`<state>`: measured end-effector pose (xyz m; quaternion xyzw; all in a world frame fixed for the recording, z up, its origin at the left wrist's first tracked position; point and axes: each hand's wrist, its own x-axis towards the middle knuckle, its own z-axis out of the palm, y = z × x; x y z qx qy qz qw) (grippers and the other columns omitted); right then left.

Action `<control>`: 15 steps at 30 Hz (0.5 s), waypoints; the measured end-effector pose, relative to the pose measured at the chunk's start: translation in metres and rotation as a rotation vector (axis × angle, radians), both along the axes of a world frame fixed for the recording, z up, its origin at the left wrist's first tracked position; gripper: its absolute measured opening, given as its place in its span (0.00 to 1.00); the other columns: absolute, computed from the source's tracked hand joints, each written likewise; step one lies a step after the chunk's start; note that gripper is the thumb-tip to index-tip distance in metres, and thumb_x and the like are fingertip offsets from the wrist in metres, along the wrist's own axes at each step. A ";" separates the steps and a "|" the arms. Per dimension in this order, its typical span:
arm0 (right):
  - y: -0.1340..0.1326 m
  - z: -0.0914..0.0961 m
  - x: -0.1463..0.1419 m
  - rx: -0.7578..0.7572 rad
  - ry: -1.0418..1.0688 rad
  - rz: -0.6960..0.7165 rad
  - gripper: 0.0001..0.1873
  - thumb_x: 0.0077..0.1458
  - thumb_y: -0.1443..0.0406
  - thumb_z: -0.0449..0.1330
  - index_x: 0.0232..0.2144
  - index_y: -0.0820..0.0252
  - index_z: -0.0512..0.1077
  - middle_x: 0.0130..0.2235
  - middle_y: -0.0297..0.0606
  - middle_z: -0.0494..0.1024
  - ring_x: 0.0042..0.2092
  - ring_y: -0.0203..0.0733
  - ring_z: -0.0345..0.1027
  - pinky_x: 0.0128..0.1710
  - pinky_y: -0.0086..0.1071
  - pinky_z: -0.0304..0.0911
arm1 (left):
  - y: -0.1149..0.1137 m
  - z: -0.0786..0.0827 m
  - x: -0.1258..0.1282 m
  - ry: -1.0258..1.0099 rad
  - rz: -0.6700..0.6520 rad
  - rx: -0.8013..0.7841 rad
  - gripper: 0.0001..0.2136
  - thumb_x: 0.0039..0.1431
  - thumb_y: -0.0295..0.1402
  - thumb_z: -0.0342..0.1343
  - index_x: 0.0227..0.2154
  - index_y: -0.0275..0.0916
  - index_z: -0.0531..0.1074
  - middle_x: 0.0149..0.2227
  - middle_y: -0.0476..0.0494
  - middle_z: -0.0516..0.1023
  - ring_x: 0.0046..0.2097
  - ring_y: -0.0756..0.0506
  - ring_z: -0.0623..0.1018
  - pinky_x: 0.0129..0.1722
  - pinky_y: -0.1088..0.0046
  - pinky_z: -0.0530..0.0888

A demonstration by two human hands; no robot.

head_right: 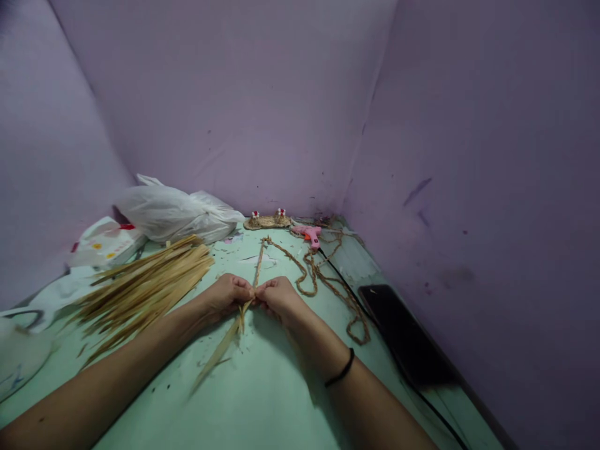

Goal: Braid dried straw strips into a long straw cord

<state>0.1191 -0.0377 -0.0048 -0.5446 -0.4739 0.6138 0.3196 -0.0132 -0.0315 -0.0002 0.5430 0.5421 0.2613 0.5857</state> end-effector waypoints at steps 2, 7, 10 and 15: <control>0.003 -0.006 0.001 0.056 -0.097 0.010 0.05 0.35 0.72 0.53 0.14 0.65 0.66 0.11 0.29 0.61 0.13 0.25 0.43 0.12 0.23 0.37 | 0.001 0.001 0.000 0.069 -0.001 0.030 0.03 0.34 0.28 0.50 0.13 0.33 0.66 0.09 0.54 0.57 0.13 0.57 0.51 0.14 0.78 0.45; 0.003 -0.011 0.003 0.082 -0.173 0.013 0.05 0.33 0.71 0.52 0.11 0.63 0.64 0.09 0.26 0.54 0.13 0.25 0.42 0.13 0.25 0.35 | 0.002 0.011 -0.004 0.387 -0.014 0.131 0.04 0.34 0.27 0.51 0.11 0.33 0.68 0.09 0.51 0.58 0.14 0.54 0.57 0.16 0.77 0.51; 0.001 -0.011 0.000 0.071 -0.110 0.016 0.04 0.33 0.71 0.52 0.12 0.63 0.65 0.09 0.26 0.55 0.13 0.25 0.42 0.14 0.25 0.35 | -0.009 0.017 0.000 0.531 -0.007 0.272 0.05 0.35 0.27 0.51 0.10 0.35 0.67 0.10 0.50 0.58 0.17 0.52 0.60 0.19 0.77 0.54; -0.002 -0.010 -0.005 0.038 0.021 -0.078 0.03 0.32 0.71 0.53 0.15 0.65 0.66 0.10 0.25 0.57 0.14 0.25 0.43 0.14 0.24 0.36 | -0.042 0.013 0.023 0.473 0.096 0.437 0.05 0.33 0.23 0.52 0.11 0.37 0.65 0.16 0.47 0.61 0.28 0.46 0.67 0.27 0.75 0.58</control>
